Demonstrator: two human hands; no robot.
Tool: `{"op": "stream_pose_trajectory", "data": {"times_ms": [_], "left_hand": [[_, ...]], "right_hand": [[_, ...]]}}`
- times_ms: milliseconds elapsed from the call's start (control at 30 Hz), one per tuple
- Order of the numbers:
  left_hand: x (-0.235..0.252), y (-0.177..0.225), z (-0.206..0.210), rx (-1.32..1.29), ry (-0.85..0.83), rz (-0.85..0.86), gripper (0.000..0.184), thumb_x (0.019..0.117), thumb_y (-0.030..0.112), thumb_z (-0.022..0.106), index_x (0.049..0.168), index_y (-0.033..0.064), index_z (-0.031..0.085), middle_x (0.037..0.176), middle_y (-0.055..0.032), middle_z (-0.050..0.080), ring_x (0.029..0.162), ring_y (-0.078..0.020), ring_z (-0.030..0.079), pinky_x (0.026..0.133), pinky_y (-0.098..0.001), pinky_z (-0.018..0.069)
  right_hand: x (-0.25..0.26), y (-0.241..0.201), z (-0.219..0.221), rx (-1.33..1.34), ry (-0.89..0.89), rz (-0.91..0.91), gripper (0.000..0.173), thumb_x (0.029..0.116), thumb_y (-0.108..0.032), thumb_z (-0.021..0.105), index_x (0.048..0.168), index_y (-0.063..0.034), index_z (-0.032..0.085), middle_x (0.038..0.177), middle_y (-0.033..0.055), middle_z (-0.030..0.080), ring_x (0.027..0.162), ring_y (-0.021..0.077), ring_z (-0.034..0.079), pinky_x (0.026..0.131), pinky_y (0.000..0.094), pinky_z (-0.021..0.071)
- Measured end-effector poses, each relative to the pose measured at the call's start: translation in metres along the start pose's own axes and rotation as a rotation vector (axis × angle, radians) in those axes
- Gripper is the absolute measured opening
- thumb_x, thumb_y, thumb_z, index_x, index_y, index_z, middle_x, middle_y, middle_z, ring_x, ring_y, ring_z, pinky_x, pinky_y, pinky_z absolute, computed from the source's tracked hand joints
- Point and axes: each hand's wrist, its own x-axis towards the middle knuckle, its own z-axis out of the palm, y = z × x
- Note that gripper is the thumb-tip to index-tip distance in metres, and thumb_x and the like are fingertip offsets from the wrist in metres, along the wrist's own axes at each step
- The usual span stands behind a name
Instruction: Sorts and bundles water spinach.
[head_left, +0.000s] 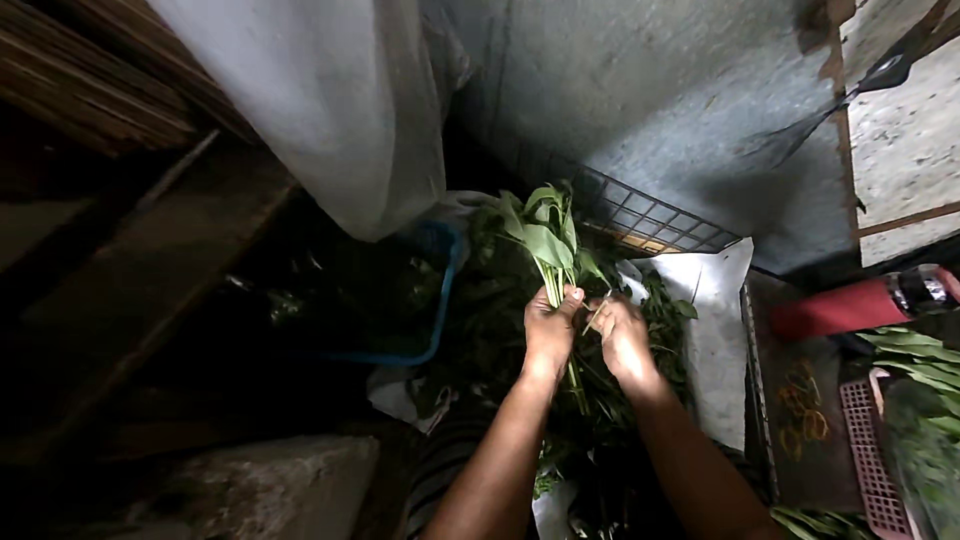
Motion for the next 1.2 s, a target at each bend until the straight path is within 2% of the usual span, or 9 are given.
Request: {"op": "stream_pose_trajectory", "data": {"times_ms": [100, 200, 267, 333, 467, 600, 767, 1067, 1200], "left_hand": [[0.003, 0.005, -0.009, 0.122, 0.062, 0.106, 0.008, 0.1017, 0.013, 0.064, 0.095, 0.0091, 0.065, 0.078, 0.0005, 0.063, 0.065, -0.0074, 0.057, 0.061, -0.0234, 0.0496], [0.006, 0.014, -0.023, 0.138, 0.123, 0.177, 0.009, 0.1040, 0.015, 0.060, 0.101, 0.0076, 0.065, 0.089, -0.0008, 0.073, 0.077, -0.0098, 0.068, 0.074, -0.0283, 0.0576], [0.008, 0.020, -0.028, 0.074, 0.163, 0.191, 0.006, 0.1037, 0.013, 0.060, 0.102, 0.0075, 0.063, 0.086, -0.0018, 0.072, 0.069, -0.0108, 0.067, 0.065, -0.0266, 0.0579], [0.010, 0.022, -0.031, 0.047, 0.185, 0.182, 0.005, 0.1014, 0.008, 0.062, 0.107, 0.0080, 0.062, 0.086, -0.0019, 0.070, 0.066, -0.0105, 0.066, 0.060, -0.0248, 0.0571], [0.010, 0.023, -0.031, 0.063, 0.182, 0.123, 0.005, 0.1045, 0.009, 0.057, 0.109, 0.0071, 0.058, 0.083, -0.0036, 0.072, 0.068, -0.0124, 0.069, 0.065, -0.0268, 0.0589], [0.011, 0.022, -0.030, 0.038, 0.246, 0.042, 0.018, 0.1100, 0.023, 0.049, 0.120, 0.0085, 0.049, 0.071, -0.0029, 0.060, 0.054, -0.0137, 0.061, 0.053, -0.0291, 0.0567], [0.012, 0.014, -0.021, 0.048, 0.187, -0.010, 0.012, 0.1026, 0.022, 0.064, 0.106, 0.0132, 0.057, 0.068, 0.0007, 0.050, 0.046, -0.0073, 0.042, 0.043, -0.0215, 0.0406], [0.003, -0.003, -0.002, 0.040, -0.046, -0.199, 0.012, 0.1004, 0.008, 0.064, 0.109, -0.0006, 0.066, 0.069, -0.0077, 0.061, 0.045, -0.0088, 0.049, 0.042, -0.0206, 0.0442], [0.003, 0.004, -0.005, 0.050, -0.032, -0.186, 0.009, 0.1030, 0.009, 0.060, 0.106, 0.0009, 0.063, 0.071, -0.0070, 0.060, 0.047, -0.0090, 0.052, 0.043, -0.0208, 0.0461]], "right_hand": [[0.024, 0.005, -0.008, 0.247, 0.296, 0.144, 0.026, 0.1120, -0.024, 0.037, 0.117, -0.0045, 0.054, 0.096, 0.0079, 0.064, 0.081, 0.0174, 0.064, 0.074, 0.0336, 0.0556], [0.039, 0.031, -0.036, 0.171, 0.414, 0.219, 0.046, 0.1126, -0.036, 0.035, 0.149, -0.0084, 0.038, 0.132, 0.0144, 0.058, 0.108, 0.0237, 0.062, 0.087, 0.0399, 0.0527], [0.036, 0.061, -0.051, -0.229, 0.274, 0.195, 0.046, 0.1118, -0.024, 0.040, 0.149, 0.0035, 0.035, 0.134, 0.0235, 0.057, 0.110, 0.0285, 0.064, 0.091, 0.0416, 0.0544], [0.027, 0.087, -0.062, -0.757, -0.060, 0.218, 0.042, 0.1063, -0.018, 0.053, 0.138, 0.0093, 0.050, 0.131, 0.0259, 0.061, 0.118, 0.0315, 0.063, 0.102, 0.0446, 0.0515], [0.010, 0.106, -0.056, -1.413, -0.364, 0.365, 0.039, 0.1043, -0.029, 0.054, 0.139, -0.0110, 0.060, 0.134, 0.0185, 0.065, 0.128, 0.0397, 0.059, 0.107, 0.0636, 0.0433], [0.004, 0.074, -0.063, -1.159, -0.199, 0.158, 0.036, 0.1085, -0.023, 0.047, 0.131, 0.0006, 0.062, 0.125, 0.0216, 0.067, 0.117, 0.0348, 0.065, 0.103, 0.0533, 0.0497], [0.005, 0.039, -0.059, -0.503, -0.035, -0.209, 0.022, 0.1054, -0.009, 0.050, 0.112, 0.0076, 0.062, 0.078, 0.0049, 0.062, 0.064, 0.0062, 0.059, 0.063, 0.0225, 0.0528], [-0.020, 0.023, -0.007, -0.185, -0.256, -0.255, 0.023, 0.1036, -0.001, 0.048, 0.127, -0.0016, 0.048, 0.073, 0.0029, 0.063, 0.058, 0.0070, 0.060, 0.057, 0.0222, 0.0527], [-0.021, 0.020, -0.001, -0.185, -0.306, -0.232, 0.015, 0.1037, -0.002, 0.049, 0.119, -0.0037, 0.048, 0.075, 0.0020, 0.061, 0.059, 0.0066, 0.059, 0.058, 0.0219, 0.0529]]}}
